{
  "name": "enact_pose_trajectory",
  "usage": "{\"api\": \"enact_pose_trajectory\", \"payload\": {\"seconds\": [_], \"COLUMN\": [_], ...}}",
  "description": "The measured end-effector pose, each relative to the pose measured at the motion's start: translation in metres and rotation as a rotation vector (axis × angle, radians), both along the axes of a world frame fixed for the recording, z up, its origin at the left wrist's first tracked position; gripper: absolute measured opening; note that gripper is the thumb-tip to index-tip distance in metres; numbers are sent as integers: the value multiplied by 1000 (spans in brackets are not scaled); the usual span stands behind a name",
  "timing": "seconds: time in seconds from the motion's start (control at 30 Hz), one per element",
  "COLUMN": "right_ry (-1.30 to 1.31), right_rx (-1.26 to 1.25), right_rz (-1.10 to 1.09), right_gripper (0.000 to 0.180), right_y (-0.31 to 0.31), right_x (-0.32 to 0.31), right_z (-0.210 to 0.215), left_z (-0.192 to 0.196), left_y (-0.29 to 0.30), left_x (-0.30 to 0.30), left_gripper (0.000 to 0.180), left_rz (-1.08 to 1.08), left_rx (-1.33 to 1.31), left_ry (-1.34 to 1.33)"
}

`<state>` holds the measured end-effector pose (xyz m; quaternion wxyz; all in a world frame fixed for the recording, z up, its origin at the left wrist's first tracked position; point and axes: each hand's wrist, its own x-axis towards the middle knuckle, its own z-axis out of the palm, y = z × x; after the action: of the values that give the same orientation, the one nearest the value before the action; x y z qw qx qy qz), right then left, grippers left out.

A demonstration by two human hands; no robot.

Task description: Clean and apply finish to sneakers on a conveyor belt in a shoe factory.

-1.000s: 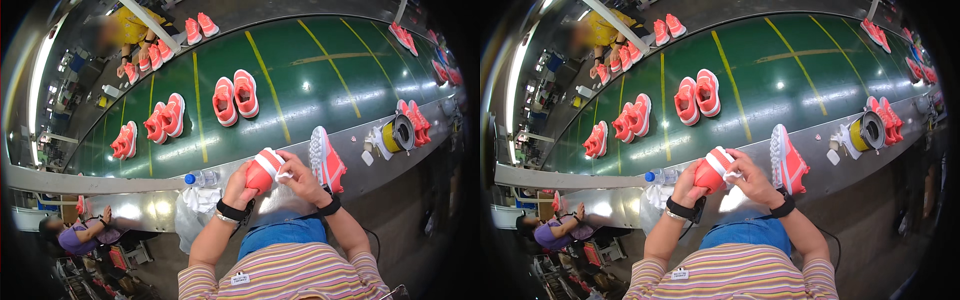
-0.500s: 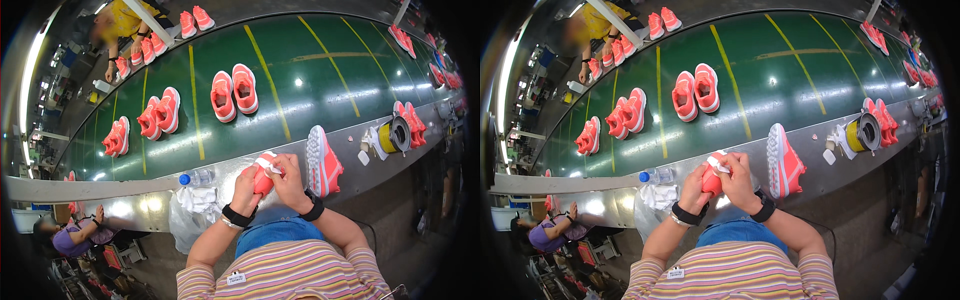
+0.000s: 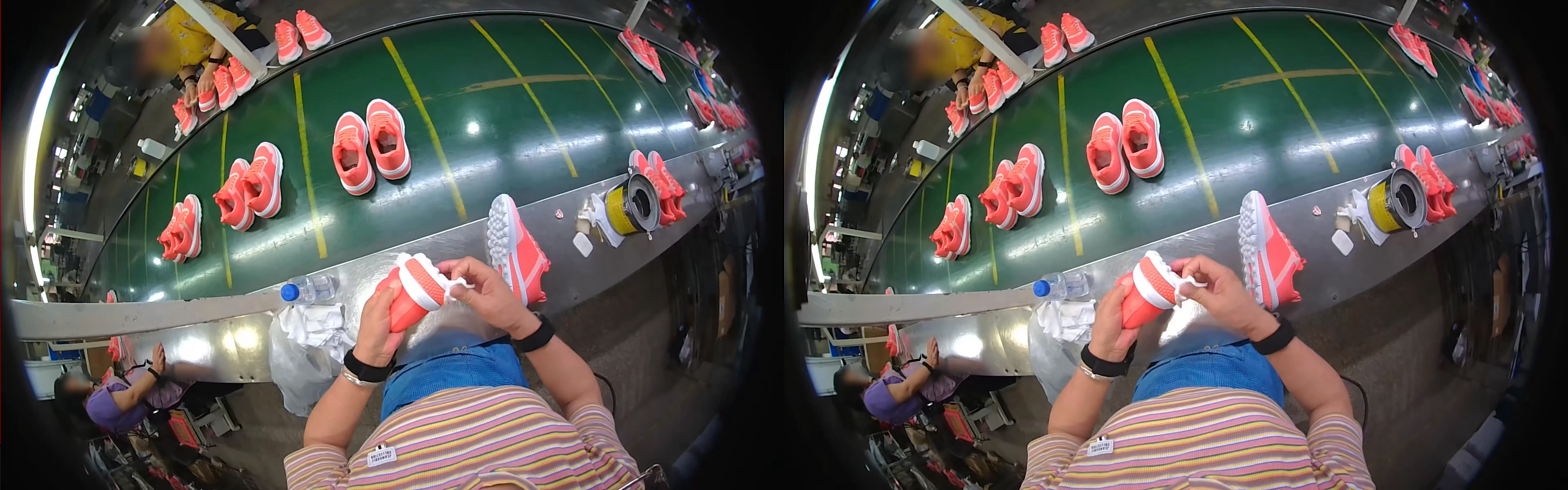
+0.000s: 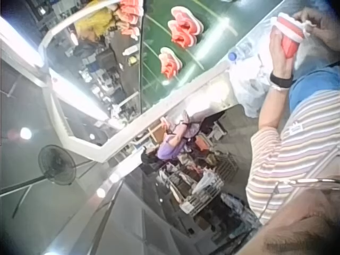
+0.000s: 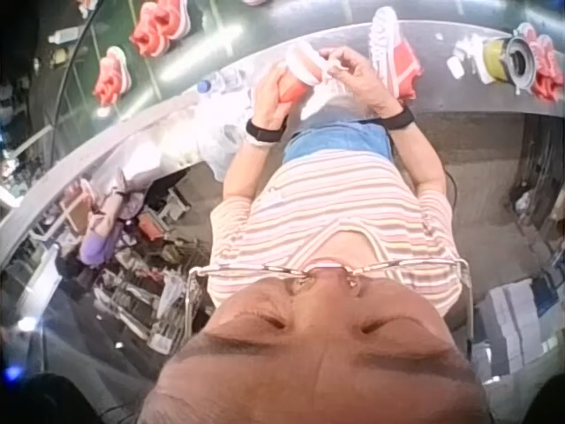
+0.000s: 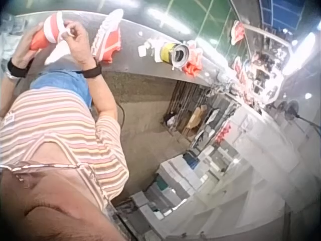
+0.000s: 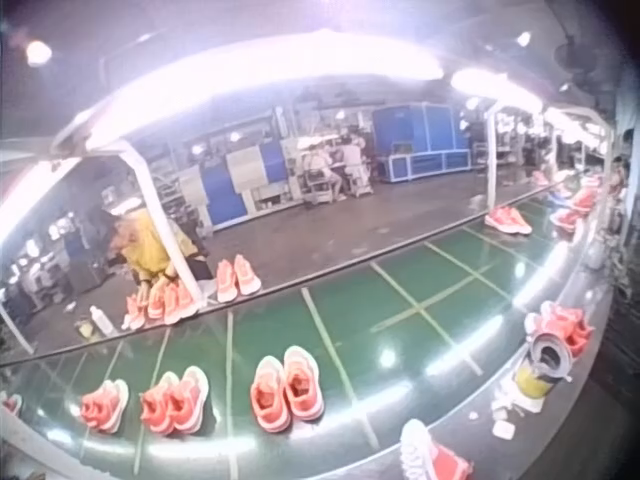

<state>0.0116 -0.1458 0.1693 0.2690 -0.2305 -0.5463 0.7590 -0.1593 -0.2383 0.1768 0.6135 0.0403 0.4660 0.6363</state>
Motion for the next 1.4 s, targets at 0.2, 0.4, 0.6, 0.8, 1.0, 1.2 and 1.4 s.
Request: {"api": "enact_pose_trajectory", "payload": {"seconds": [0.2,0.4,0.6,0.8,1.0,1.2,1.4], "right_ry": [-70,-149,-171,-163,-203,-286,-349], "right_rx": [-4,-18,-293,-410,-210,-135,-24], "right_rz": [-181,-258,-280,-588,-545,-502,-406], "right_gripper": [14,14,8,7,8,10,10], "right_y": [-23,-43,-41,-30,-32,-43,-28], "right_x": [-8,-5,3,9,21,19,8], "right_z": [4,-12,-49,-84,-76,-74,-59], "left_z": [-3,-2,-30,-55,-108,-127,-146], "left_y": [-5,-12,-33,-37,-31,-29,-5], "left_x": [4,12,13,15,38,48,98], "left_gripper": [31,28,28,24,34,34,35], "left_rz": [-20,-107,-383,-742,-878,-854,-854], "left_rx": [51,85,34,365,-60,-85,-106], "left_ry": [-8,139,855,1906,2565,2507,2443]}}
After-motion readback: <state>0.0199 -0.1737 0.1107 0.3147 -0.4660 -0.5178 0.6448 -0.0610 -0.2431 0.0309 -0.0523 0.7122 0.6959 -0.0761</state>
